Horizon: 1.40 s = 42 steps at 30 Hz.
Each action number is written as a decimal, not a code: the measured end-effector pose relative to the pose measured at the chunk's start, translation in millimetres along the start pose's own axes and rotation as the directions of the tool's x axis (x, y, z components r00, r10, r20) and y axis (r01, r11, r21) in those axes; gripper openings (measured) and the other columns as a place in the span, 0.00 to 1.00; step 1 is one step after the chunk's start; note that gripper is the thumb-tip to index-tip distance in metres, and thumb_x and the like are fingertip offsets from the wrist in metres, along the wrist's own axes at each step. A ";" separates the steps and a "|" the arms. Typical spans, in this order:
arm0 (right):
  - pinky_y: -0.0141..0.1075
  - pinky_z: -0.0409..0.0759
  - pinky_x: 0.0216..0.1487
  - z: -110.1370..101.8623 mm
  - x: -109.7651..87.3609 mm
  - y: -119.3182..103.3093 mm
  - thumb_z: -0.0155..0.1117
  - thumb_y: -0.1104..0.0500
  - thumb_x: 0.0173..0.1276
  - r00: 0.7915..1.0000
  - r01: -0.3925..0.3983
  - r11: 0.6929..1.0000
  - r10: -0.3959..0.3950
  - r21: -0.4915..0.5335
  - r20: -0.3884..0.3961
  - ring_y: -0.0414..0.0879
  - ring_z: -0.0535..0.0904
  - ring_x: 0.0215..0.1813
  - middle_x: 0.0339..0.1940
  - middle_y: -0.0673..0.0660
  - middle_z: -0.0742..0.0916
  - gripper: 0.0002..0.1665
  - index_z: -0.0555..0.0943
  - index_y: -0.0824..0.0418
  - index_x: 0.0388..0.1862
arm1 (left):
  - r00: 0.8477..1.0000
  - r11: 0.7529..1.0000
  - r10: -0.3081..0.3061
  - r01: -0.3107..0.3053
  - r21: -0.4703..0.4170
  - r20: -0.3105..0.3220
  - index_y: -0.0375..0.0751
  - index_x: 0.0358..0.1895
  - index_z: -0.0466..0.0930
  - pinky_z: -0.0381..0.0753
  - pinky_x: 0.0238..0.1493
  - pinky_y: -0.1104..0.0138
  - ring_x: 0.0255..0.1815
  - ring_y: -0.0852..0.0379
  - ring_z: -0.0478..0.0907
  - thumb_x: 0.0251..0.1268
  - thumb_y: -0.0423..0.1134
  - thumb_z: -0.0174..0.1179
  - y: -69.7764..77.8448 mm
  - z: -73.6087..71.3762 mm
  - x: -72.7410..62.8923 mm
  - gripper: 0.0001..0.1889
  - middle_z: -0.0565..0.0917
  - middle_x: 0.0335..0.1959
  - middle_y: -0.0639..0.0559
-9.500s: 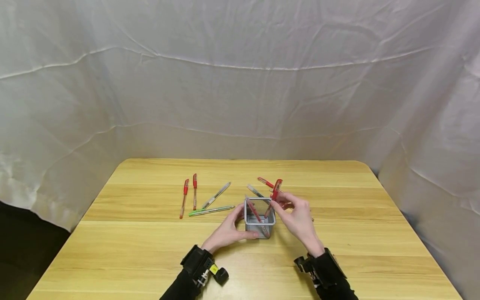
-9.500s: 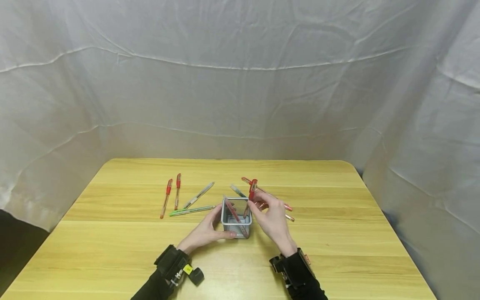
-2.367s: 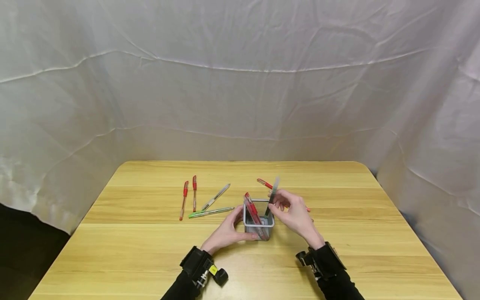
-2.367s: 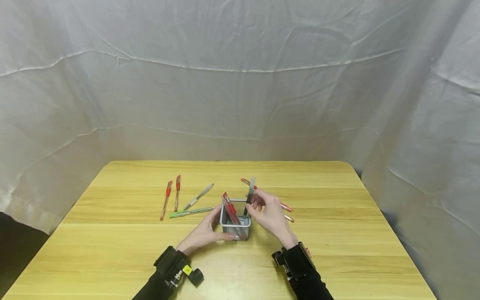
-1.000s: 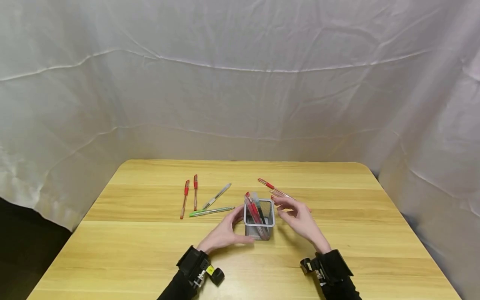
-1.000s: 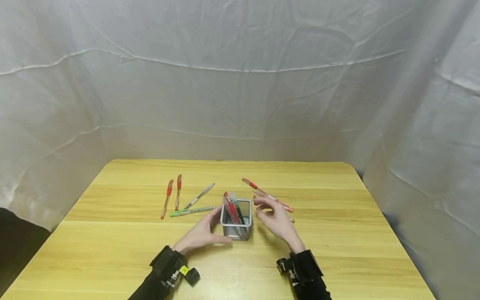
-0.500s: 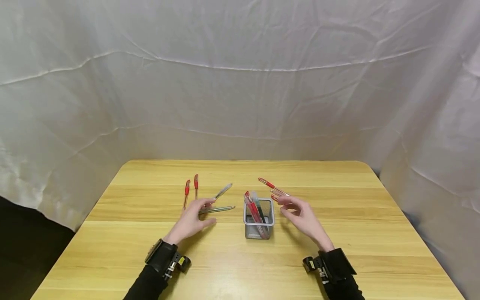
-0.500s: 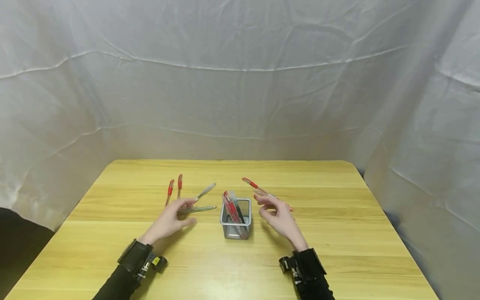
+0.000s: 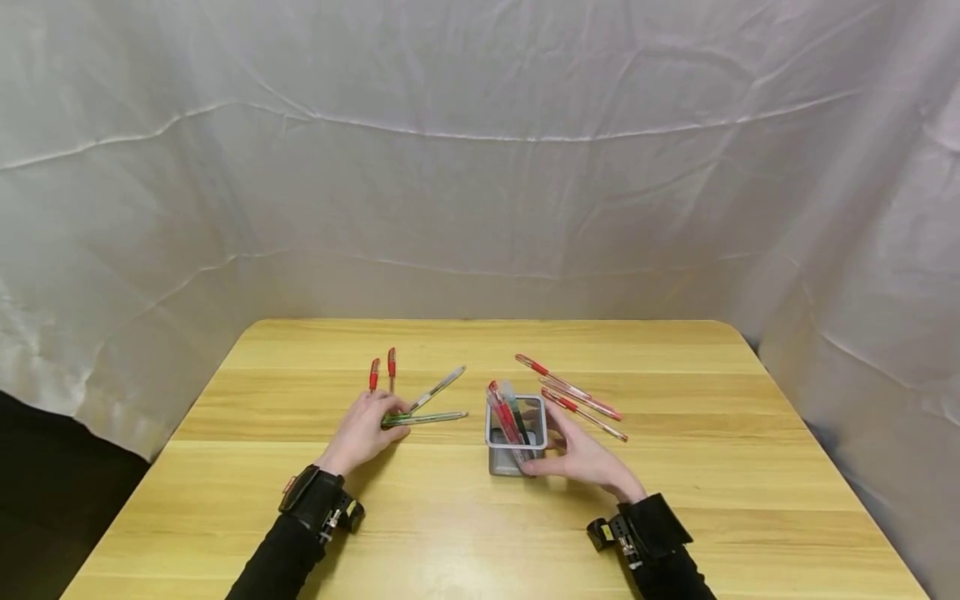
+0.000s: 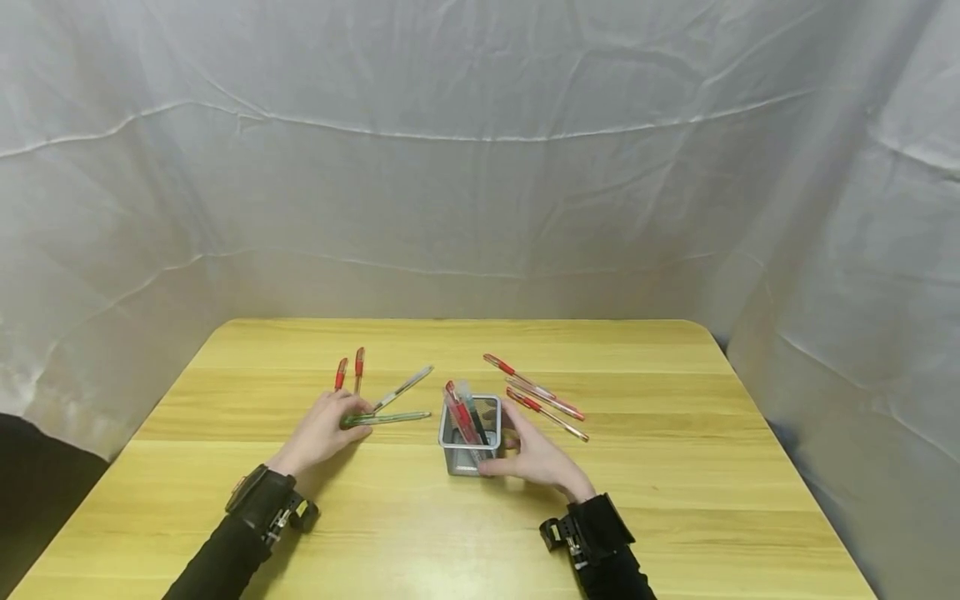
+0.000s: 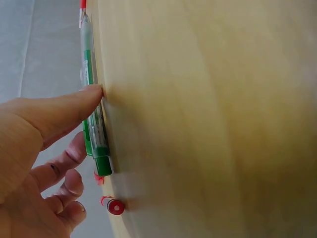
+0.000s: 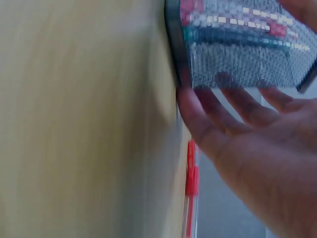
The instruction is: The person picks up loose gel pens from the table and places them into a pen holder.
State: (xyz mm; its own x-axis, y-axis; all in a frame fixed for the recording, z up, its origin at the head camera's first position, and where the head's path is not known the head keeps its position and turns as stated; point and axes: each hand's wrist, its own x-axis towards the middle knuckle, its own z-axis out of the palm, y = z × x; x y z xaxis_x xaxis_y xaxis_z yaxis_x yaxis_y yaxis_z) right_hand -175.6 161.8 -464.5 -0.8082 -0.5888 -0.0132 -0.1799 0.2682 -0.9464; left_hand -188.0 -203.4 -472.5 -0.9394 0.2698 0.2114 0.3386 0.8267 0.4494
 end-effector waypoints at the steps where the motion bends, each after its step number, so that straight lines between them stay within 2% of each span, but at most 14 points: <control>1: 0.61 0.70 0.72 1.7 1.3 -0.3 0.76 0.59 0.61 1.000 0.012 1.000 -0.012 -0.005 -0.013 0.69 0.67 0.74 0.75 0.71 0.68 0.60 0.48 0.61 0.82 | 1.000 1.000 -0.003 0.003 0.009 0.005 0.41 0.43 0.86 0.73 0.50 0.55 0.46 0.48 0.75 0.58 0.38 0.72 -0.8 -0.3 0.9 0.11 0.85 0.42 0.47; 4: 0.62 0.70 0.72 5.1 3.7 -0.8 0.76 0.59 0.61 0.999 0.033 0.999 -0.034 -0.018 -0.036 0.69 0.69 0.72 0.73 0.69 0.70 0.56 0.52 0.61 0.81 | 1.000 0.999 0.000 -0.001 0.041 0.010 0.41 0.41 0.86 0.74 0.48 0.55 0.44 0.49 0.75 0.59 0.38 0.72 -2.0 -1.5 2.7 0.09 0.85 0.39 0.49; 10: 0.59 0.71 0.72 7.1 6.0 1.6 0.76 0.58 0.61 0.999 0.030 1.000 -0.030 -0.004 -0.031 0.67 0.68 0.74 0.73 0.68 0.71 0.56 0.53 0.60 0.80 | 1.000 0.997 0.017 -0.016 0.072 -0.009 0.41 0.38 0.85 0.74 0.45 0.57 0.42 0.49 0.76 0.61 0.38 0.70 -3.2 -3.6 1.7 0.07 0.85 0.37 0.49; 14: 0.56 0.72 0.72 7.9 7.5 2.4 0.77 0.59 0.61 0.999 0.025 1.000 -0.024 0.012 -0.027 0.66 0.68 0.74 0.72 0.68 0.72 0.56 0.54 0.59 0.80 | 0.999 0.998 -0.046 0.046 -0.033 -0.006 0.40 0.41 0.85 0.74 0.47 0.56 0.45 0.47 0.77 0.64 0.37 0.67 -4.1 -6.6 1.4 0.06 0.87 0.39 0.47; 17: 0.55 0.73 0.72 8.0 7.6 2.3 0.77 0.58 0.60 0.999 0.016 1.000 -0.015 0.008 -0.028 0.66 0.70 0.73 0.72 0.67 0.72 0.56 0.54 0.59 0.80 | 0.994 0.979 -0.111 0.109 -0.174 -0.005 0.38 0.44 0.84 0.75 0.47 0.58 0.45 0.47 0.77 0.68 0.36 0.64 -4.3 -8.0 2.8 0.06 0.86 0.41 0.45; 20: 0.55 0.73 0.72 7.8 6.9 2.4 0.77 0.58 0.60 1.000 0.006 1.000 -0.006 0.001 -0.030 0.65 0.70 0.72 0.72 0.66 0.73 0.57 0.53 0.57 0.81 | 0.985 0.938 -0.171 0.156 -0.309 -0.021 0.35 0.48 0.82 0.75 0.46 0.65 0.43 0.50 0.78 0.72 0.35 0.60 -2.2 -10.6 4.5 0.09 0.85 0.45 0.41; 22: 0.56 0.72 0.73 7.6 6.5 2.2 0.77 0.58 0.61 1.000 0.004 1.000 -0.004 0.000 -0.027 0.65 0.70 0.73 0.72 0.66 0.72 0.57 0.53 0.57 0.81 | 0.979 0.899 -0.203 0.174 -0.401 -0.030 0.33 0.51 0.81 0.76 0.42 0.69 0.42 0.52 0.78 0.74 0.35 0.58 0.2 -13.2 5.6 0.10 0.84 0.48 0.38; 25: 0.57 0.70 0.73 6.8 5.7 2.1 0.76 0.59 0.61 1.000 0.010 1.000 -0.010 0.002 -0.023 0.66 0.69 0.73 0.73 0.67 0.72 0.56 0.53 0.58 0.81 | 0.968 0.834 -0.248 0.189 -0.518 -0.047 0.32 0.56 0.80 0.75 0.44 0.74 0.47 0.51 0.79 0.76 0.35 0.56 4.5 -16.3 6.9 0.13 0.83 0.53 0.36; 27: 0.58 0.70 0.74 6.3 5.2 2.1 0.76 0.59 0.61 1.000 0.014 1.000 -0.014 0.006 -0.018 0.66 0.69 0.74 0.73 0.67 0.71 0.55 0.53 0.59 0.80 | 0.966 0.801 -0.255 0.182 -0.570 -0.050 0.33 0.60 0.78 0.75 0.46 0.75 0.52 0.49 0.78 0.77 0.35 0.53 7.5 -17.8 7.2 0.15 0.83 0.56 0.36; 29: 0.58 0.70 0.74 5.8 4.9 2.5 0.76 0.59 0.61 1.000 0.017 1.000 -0.017 0.005 -0.015 0.66 0.68 0.74 0.73 0.67 0.71 0.55 0.54 0.59 0.80 | 0.963 0.777 -0.262 0.178 -0.604 -0.054 0.34 0.63 0.78 0.74 0.47 0.75 0.54 0.48 0.77 0.78 0.36 0.52 10.9 -18.7 7.3 0.17 0.82 0.58 0.36; 33: 0.58 0.70 0.74 5.0 4.5 3.5 0.75 0.58 0.62 1.000 0.019 1.000 -0.019 0.003 -0.010 0.66 0.68 0.74 0.73 0.67 0.71 0.55 0.53 0.58 0.81 | 0.961 0.745 -0.274 0.182 -0.642 -0.045 0.33 0.63 0.78 0.74 0.43 0.74 0.52 0.50 0.76 0.80 0.38 0.50 20.1 -19.9 7.6 0.17 0.80 0.59 0.33; 36: 0.58 0.70 0.74 4.6 4.3 4.0 0.75 0.58 0.63 1.000 0.024 1.000 -0.024 0.007 -0.003 0.66 0.68 0.74 0.74 0.66 0.71 0.55 0.52 0.57 0.81 | 0.956 0.714 -0.291 0.190 -0.673 -0.039 0.32 0.63 0.78 0.77 0.46 0.75 0.50 0.58 0.76 0.80 0.38 0.50 28.0 -20.1 8.7 0.18 0.79 0.58 0.30; 40: 0.58 0.70 0.74 4.3 4.2 4.0 0.75 0.58 0.63 1.000 0.026 1.000 -0.026 0.015 0.006 0.66 0.67 0.75 0.74 0.66 0.70 0.55 0.52 0.56 0.81 | 0.951 0.652 -0.305 0.177 -0.738 -0.041 0.29 0.62 0.77 0.79 0.51 0.75 0.46 0.64 0.78 0.79 0.36 0.51 37.3 -19.3 11.0 0.17 0.81 0.53 0.30; 42: 0.58 0.69 0.74 4.2 4.3 3.9 0.75 0.58 0.63 1.000 0.026 1.000 -0.026 0.016 0.007 0.66 0.67 0.75 0.74 0.66 0.70 0.55 0.52 0.56 0.81 | 0.952 0.616 -0.303 0.165 -0.770 -0.038 0.28 0.61 0.77 0.79 0.52 0.75 0.46 0.64 0.79 0.78 0.34 0.52 41.2 -18.7 11.9 0.17 0.85 0.49 0.37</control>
State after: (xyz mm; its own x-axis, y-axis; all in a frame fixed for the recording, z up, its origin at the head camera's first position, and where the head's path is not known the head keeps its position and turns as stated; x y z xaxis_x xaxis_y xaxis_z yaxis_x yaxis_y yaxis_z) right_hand -177.4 157.1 -469.6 -0.7994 -0.6007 0.0092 -0.1916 0.2404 -0.9516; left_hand -184.3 -175.3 -435.3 -0.9951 -0.0127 0.0980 0.0944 0.1736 0.9803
